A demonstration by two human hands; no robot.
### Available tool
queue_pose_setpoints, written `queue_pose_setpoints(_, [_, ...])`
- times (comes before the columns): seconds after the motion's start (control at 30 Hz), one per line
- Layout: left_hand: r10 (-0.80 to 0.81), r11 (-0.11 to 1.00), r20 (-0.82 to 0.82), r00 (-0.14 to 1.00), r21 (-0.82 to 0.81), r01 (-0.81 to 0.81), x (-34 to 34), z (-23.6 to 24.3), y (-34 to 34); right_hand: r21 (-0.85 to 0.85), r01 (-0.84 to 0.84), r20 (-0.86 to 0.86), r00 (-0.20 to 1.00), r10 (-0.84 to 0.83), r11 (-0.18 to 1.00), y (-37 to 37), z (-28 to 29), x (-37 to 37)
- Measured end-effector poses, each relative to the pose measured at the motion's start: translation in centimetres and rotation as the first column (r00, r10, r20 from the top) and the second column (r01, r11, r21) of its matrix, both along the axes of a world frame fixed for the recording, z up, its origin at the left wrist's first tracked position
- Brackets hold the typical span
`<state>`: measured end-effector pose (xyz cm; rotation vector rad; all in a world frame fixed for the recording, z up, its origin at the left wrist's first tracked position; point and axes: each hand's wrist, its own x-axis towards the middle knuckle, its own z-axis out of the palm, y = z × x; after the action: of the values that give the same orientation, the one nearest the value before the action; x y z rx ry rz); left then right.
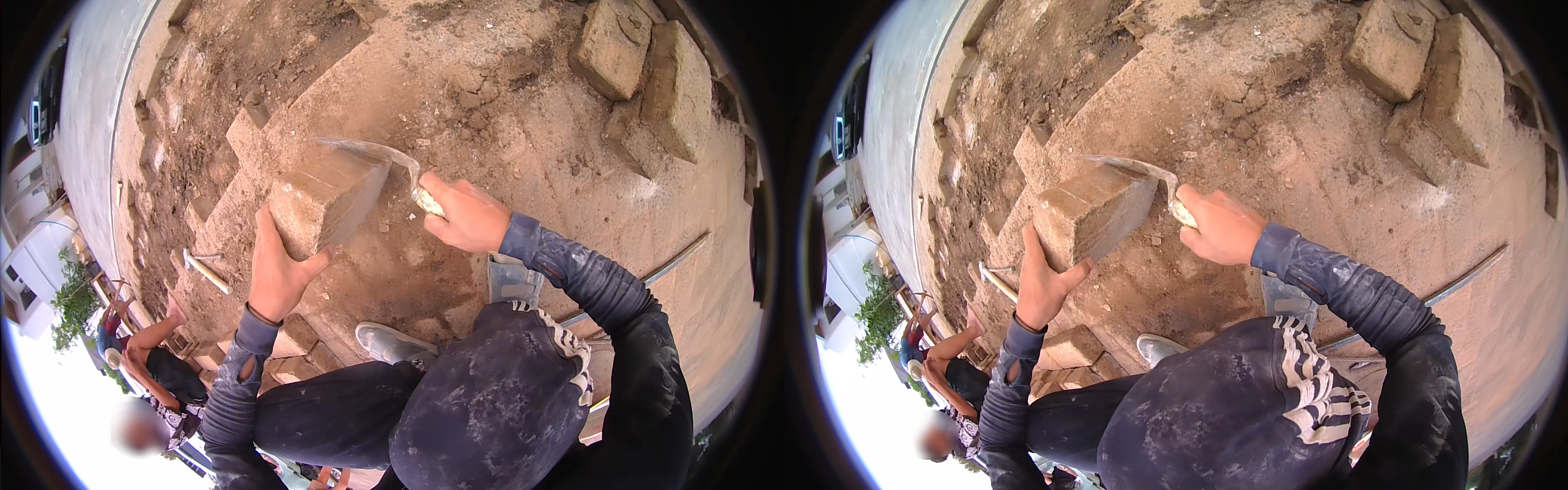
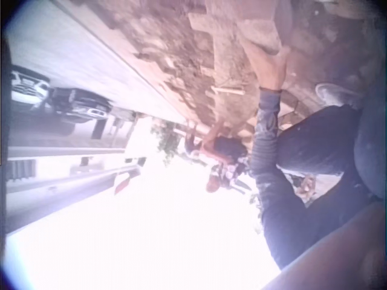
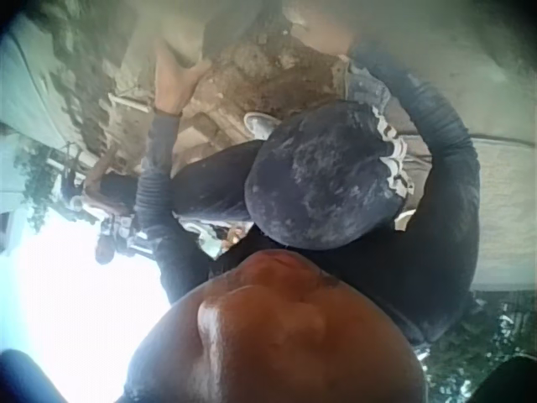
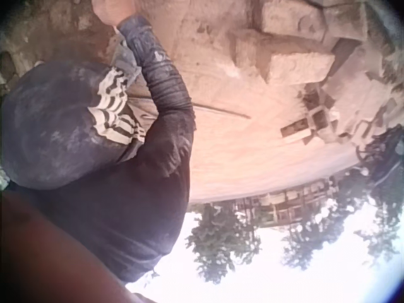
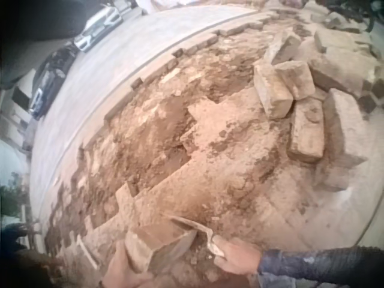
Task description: The person uses a trowel to apply mortar to the ground and places bricks into a row. They repeatedly pick up bricks, apply mortar, and set them down to form a brick border.
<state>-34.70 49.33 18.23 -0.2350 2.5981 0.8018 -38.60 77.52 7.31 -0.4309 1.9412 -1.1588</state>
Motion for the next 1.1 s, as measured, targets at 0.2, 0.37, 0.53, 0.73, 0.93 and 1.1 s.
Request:
queue_pose_setpoints(0.2, [-0.026,1.000,-0.014,1.000,-0.006,0.026,-0.1,0.1,0.3,0.005,0.096,0.000,0.995,-0.096,0.995,-1.1,-4.4,0.9])
queue_pose_setpoints(0.37, [-0.051,0.996,0.042,0.998,-0.075,0.054,-0.2,0.5,0.1,-0.002,0.040,0.334,0.942,-0.037,0.999,-1.0,-1.7,-1.3])
queue_pose_setpoints(0.53, [-0.065,0.997,0.052,0.997,-0.029,0.067,-0.6,0.3,0.1,-0.075,0.084,-0.128,0.987,-0.093,0.994,-0.9,-3.3,0.6])
queue_pose_setpoints(0.73, [-0.203,0.975,-0.015,0.979,-0.095,0.201,-0.6,0.3,0.3,-0.001,0.108,0.034,0.994,-0.108,0.994,0.0,-3.8,-0.7])
queue_pose_setpoints(0.93, [-0.175,0.977,0.003,0.984,-0.122,0.174,0.1,0.5,0.0,-0.030,0.200,0.238,0.953,-0.187,0.979,-1.1,-0.1,1.4])
queue_pose_setpoints(1.1, [-0.161,0.983,0.024,0.987,-0.088,0.162,-0.1,0.4,-0.1,-0.186,0.145,-0.188,0.965,-0.180,0.972,-1.2,1.0,2.4])
